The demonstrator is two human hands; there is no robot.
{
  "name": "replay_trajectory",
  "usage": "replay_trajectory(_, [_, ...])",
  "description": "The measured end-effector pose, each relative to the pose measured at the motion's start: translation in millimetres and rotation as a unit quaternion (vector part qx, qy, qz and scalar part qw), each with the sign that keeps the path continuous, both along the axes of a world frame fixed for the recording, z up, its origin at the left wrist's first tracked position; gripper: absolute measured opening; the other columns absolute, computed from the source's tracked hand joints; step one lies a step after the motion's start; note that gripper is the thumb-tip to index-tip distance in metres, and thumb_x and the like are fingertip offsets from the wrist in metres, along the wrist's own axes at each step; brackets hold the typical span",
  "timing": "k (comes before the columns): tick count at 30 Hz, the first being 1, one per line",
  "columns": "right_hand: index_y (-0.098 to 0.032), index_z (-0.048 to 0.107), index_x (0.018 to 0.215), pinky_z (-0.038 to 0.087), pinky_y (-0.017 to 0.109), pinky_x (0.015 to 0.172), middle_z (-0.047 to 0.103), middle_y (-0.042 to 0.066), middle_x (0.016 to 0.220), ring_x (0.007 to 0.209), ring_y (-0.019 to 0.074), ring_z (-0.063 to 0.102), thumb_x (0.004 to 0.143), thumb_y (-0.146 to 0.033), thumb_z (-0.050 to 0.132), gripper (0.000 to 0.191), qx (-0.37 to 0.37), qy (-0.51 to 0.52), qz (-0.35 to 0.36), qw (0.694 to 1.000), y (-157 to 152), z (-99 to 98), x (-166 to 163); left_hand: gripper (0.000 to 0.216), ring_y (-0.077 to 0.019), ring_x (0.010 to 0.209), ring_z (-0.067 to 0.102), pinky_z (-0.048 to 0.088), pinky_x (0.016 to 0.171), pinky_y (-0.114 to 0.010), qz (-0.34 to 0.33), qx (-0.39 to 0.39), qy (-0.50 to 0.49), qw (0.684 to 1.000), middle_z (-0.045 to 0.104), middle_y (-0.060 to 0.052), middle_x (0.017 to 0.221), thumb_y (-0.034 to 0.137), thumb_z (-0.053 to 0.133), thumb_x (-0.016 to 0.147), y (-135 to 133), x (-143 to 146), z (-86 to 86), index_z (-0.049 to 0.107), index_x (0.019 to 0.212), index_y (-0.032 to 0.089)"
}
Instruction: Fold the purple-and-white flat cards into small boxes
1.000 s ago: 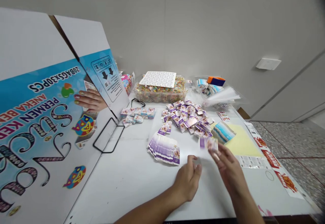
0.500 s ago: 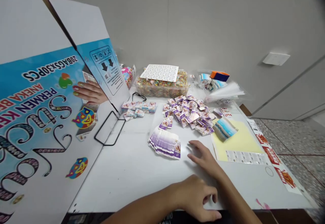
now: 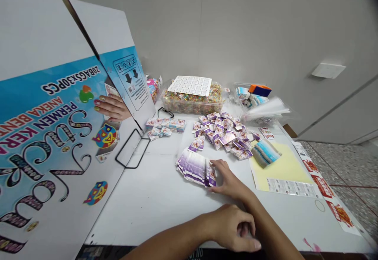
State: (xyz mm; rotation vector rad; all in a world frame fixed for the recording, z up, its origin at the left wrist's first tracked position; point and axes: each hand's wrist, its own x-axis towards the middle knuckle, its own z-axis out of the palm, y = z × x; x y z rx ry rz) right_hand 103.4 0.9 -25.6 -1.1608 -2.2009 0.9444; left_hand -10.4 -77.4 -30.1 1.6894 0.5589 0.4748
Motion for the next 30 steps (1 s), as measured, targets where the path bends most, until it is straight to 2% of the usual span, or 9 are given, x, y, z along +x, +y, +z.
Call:
replay_trajectory(3, [-0.026,0.043,0.144,0.038,0.044,0.111,0.047,0.010,0.138,0.131,0.0298,0.045,0.074,-0.042,0.081,0.081,0.006,0.078,-0.058,0.995,-7,12.1,17,0.022,-0.0126,0.051,0.047,0.036,0.053,-0.026,0.146,-0.150,-0.029,0.977,0.054,0.001,0.058,0.039,0.066,0.075,7,9,-6.2,0.062,0.071,0.018])
replay_trajectory(4, [-0.027,0.041,0.144,0.039,0.044,0.110,0.046,0.010,0.139,0.130,0.0296,0.046,0.075,-0.041,0.080,0.080,0.013,0.098,-0.081,0.992,-11,16.8,25,0.023,-0.0122,0.047,0.045,0.035,0.050,-0.026,0.154,-0.243,-0.057,0.956,0.052,0.002,0.054,0.039,0.066,0.071,12,11,-8.6,0.058,0.068,0.018])
replay_trajectory(6, [-0.030,0.040,0.145,0.040,0.045,0.109,0.046,0.009,0.140,0.127,0.0295,0.048,0.078,-0.041,0.078,0.078,0.033,0.115,-0.121,0.985,-26,26.5,39,0.031,-0.0135,0.042,0.047,0.036,0.047,-0.028,0.143,-0.301,-0.081,0.939,0.053,-0.001,0.052,0.047,0.056,0.073,23,11,-11.9,0.054,0.063,0.018])
replay_trajectory(11, [-0.031,0.039,0.148,0.044,0.048,0.109,0.046,0.011,0.137,0.131,0.0341,0.047,0.073,-0.036,0.083,0.087,0.072,0.010,-0.140,0.987,-75,38.4,56,0.055,-0.0207,0.060,0.064,0.048,0.063,-0.033,0.097,-0.471,-0.238,0.844,0.066,-0.008,0.068,0.065,0.047,0.080,35,1,-8.9,0.064,0.084,0.013])
replay_trajectory(15, [-0.032,0.034,0.153,0.050,0.048,0.104,0.048,0.013,0.136,0.129,0.0345,0.051,0.071,-0.036,0.085,0.096,0.059,-0.017,-0.102,0.993,-103,29.2,55,0.066,-0.0225,0.064,0.067,0.051,0.066,-0.034,0.049,-0.445,-0.254,0.857,0.071,-0.013,0.073,0.072,0.067,0.072,30,-1,-3.8,0.068,0.088,0.008])
replay_trajectory(19, [-0.030,0.039,0.151,0.046,0.050,0.108,0.050,0.014,0.139,0.131,0.0383,0.051,0.064,-0.062,0.084,0.104,0.016,0.095,-0.119,0.988,-115,17.7,59,0.058,-0.0177,0.047,0.060,0.047,0.052,-0.029,0.015,-0.442,-0.191,0.876,0.068,-0.008,0.062,0.063,0.080,0.061,28,-2,-1.8,0.067,0.080,0.009])
replay_trajectory(21, [-0.029,0.047,0.146,0.048,0.047,0.106,0.056,0.013,0.134,0.127,0.0364,0.055,0.072,-0.067,0.075,0.088,-0.017,0.165,-0.139,0.976,-117,15.6,60,0.058,-0.0147,0.041,0.055,0.043,0.048,-0.027,-0.004,-0.427,-0.169,0.888,0.066,-0.006,0.056,0.064,0.082,0.057,28,-4,-1.1,0.064,0.073,0.011])
replay_trajectory(25, [-0.031,0.062,0.132,0.053,0.036,0.099,0.062,0.009,0.122,0.116,0.0271,0.062,0.089,-0.041,0.069,0.045,-0.053,0.200,-0.169,0.964,-114,18.1,57,0.064,-0.0107,0.033,0.044,0.036,0.044,-0.025,-0.047,-0.391,-0.133,0.909,0.051,0.002,0.041,0.076,0.076,0.060,29,-10,1.2,0.056,0.065,0.016])
replay_trajectory(30, [-0.031,0.065,0.123,0.055,0.032,0.091,0.064,0.007,0.110,0.107,0.0238,0.064,0.094,-0.034,0.063,0.030,-0.019,0.180,-0.184,0.966,-108,27.6,49,0.057,-0.0133,0.042,0.048,0.041,0.053,-0.029,-0.098,-0.433,-0.173,0.879,0.055,0.001,0.049,0.075,0.060,0.078,28,-8,-1.7,0.056,0.078,0.018])
